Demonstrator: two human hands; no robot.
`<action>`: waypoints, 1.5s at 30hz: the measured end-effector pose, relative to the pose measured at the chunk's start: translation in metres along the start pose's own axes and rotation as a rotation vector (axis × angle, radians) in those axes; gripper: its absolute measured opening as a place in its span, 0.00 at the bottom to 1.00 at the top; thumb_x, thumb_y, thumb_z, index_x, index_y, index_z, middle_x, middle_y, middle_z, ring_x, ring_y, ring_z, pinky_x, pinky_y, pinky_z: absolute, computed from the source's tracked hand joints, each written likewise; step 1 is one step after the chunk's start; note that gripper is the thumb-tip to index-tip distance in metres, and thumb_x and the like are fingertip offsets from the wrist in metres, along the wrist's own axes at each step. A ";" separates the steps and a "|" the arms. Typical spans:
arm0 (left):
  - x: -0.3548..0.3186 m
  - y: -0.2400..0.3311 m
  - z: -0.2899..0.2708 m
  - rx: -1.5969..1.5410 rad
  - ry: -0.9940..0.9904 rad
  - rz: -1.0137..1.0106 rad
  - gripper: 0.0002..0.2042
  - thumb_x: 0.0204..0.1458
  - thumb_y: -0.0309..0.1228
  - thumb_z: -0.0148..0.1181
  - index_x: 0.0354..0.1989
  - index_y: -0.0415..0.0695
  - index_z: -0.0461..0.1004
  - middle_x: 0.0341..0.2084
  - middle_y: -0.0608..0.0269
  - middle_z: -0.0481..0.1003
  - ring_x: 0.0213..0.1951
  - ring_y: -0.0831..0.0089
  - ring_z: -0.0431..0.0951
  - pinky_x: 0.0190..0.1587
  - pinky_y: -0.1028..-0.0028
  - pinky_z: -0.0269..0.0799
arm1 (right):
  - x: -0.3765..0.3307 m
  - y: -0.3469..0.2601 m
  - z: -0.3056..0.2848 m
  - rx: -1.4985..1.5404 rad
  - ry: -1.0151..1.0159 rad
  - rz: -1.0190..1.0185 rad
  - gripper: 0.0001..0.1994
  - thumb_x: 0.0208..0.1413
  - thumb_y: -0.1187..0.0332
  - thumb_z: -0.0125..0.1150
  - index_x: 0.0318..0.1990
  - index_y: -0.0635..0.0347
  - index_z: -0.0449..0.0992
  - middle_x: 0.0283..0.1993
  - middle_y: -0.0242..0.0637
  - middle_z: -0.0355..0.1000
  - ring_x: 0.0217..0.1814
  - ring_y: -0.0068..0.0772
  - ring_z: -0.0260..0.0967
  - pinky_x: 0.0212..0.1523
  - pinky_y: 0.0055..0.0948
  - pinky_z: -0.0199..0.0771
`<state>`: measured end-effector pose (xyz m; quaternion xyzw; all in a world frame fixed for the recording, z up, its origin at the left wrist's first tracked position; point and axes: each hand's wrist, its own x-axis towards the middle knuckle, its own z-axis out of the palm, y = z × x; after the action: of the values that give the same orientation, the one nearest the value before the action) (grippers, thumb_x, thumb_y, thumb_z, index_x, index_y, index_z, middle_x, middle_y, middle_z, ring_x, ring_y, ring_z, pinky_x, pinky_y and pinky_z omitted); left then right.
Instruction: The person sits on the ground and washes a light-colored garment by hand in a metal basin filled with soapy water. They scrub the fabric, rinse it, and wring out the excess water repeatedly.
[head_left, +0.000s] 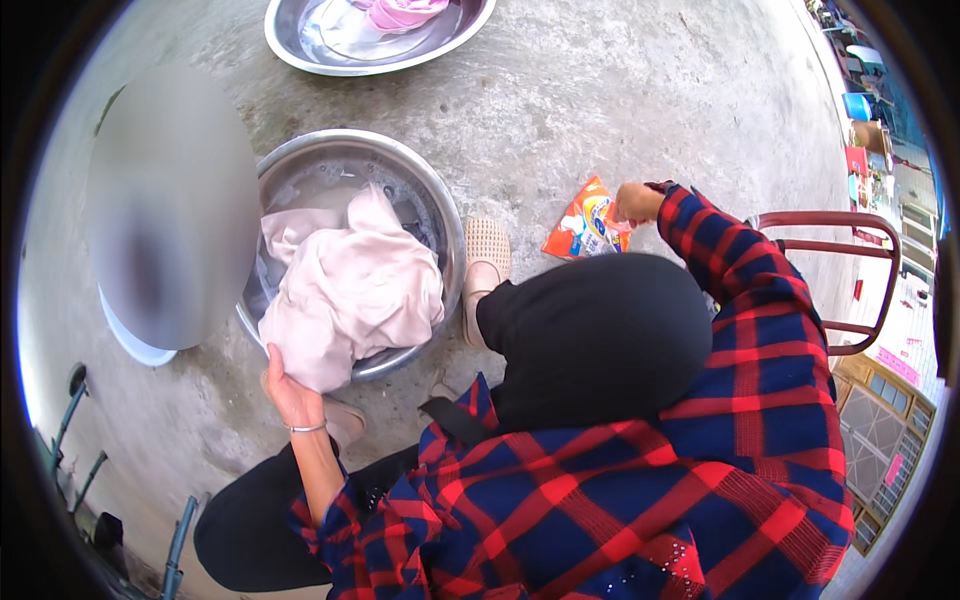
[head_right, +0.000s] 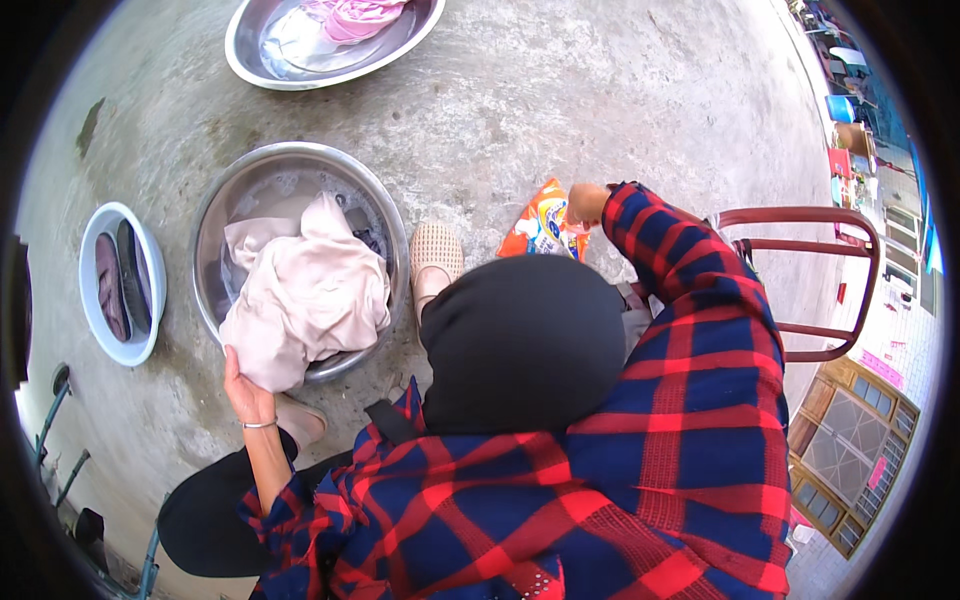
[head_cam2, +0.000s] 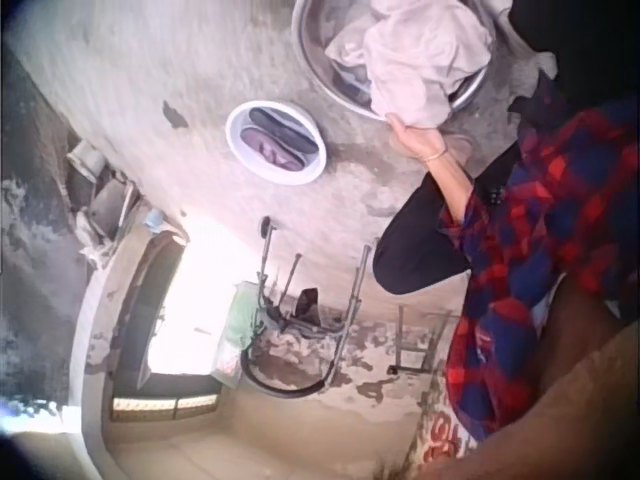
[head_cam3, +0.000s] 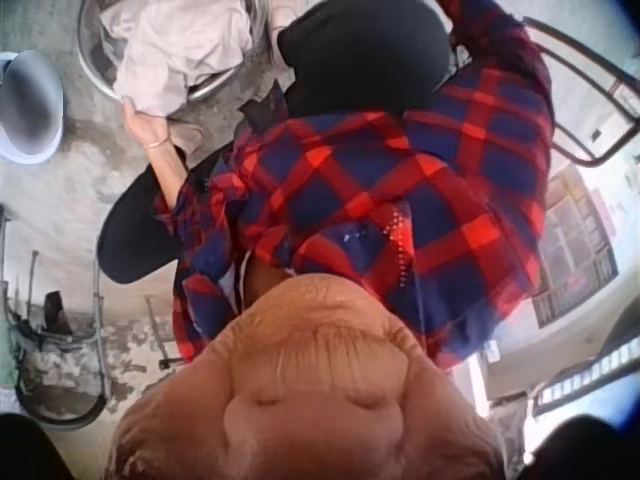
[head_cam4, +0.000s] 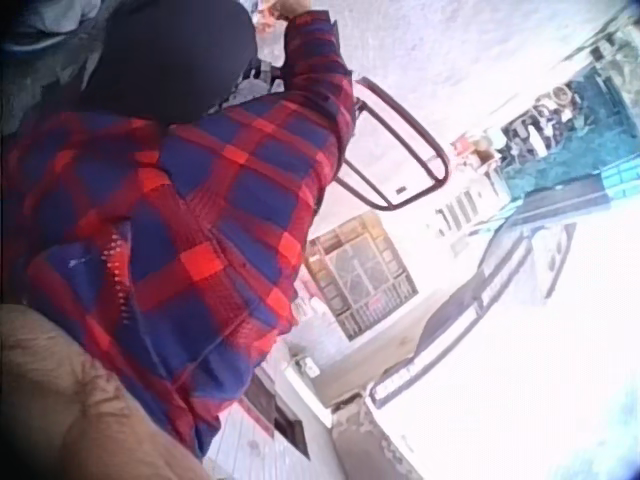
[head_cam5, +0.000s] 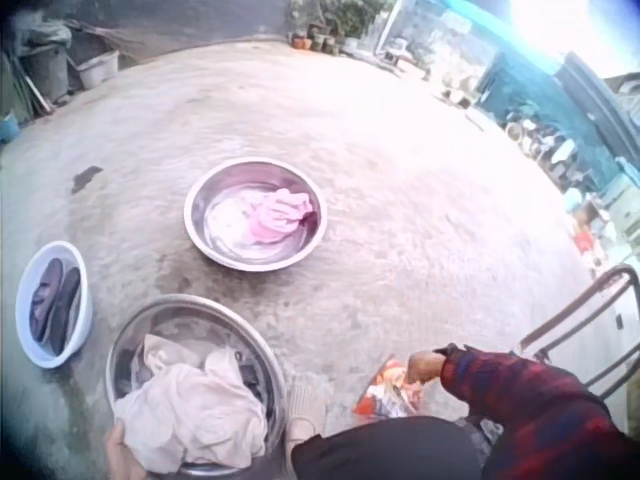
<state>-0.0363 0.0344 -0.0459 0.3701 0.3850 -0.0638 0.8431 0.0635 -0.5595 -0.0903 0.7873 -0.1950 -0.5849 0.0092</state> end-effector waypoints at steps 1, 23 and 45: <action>-0.002 0.000 0.006 0.010 0.019 -0.010 0.22 0.54 0.37 0.51 0.51 0.33 0.63 0.51 0.57 0.66 0.52 0.67 0.66 0.56 0.69 0.58 | 0.008 -0.006 0.011 -0.062 -0.059 -0.006 0.06 0.45 0.61 0.61 0.27 0.51 0.79 0.15 0.33 0.71 0.11 0.26 0.62 0.11 0.29 0.58; 0.007 0.001 0.042 0.041 0.162 0.010 0.20 0.53 0.36 0.53 0.50 0.35 0.64 0.47 0.60 0.69 0.49 0.71 0.68 0.54 0.73 0.59 | 0.051 0.009 0.076 0.504 0.038 0.141 0.09 0.47 0.66 0.51 0.19 0.57 0.69 0.14 0.33 0.61 0.12 0.29 0.59 0.11 0.32 0.56; -0.003 0.008 0.040 -0.005 0.136 0.003 0.22 0.54 0.38 0.51 0.53 0.36 0.62 0.50 0.60 0.67 0.52 0.71 0.66 0.56 0.72 0.57 | 0.057 0.008 0.076 0.450 -0.117 0.167 0.14 0.55 0.57 0.37 0.20 0.51 0.60 0.14 0.29 0.55 0.10 0.25 0.50 0.09 0.24 0.47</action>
<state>-0.0109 0.0125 -0.0222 0.3719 0.4412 -0.0363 0.8159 0.0047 -0.5686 -0.1645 0.7157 -0.3848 -0.5684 -0.1294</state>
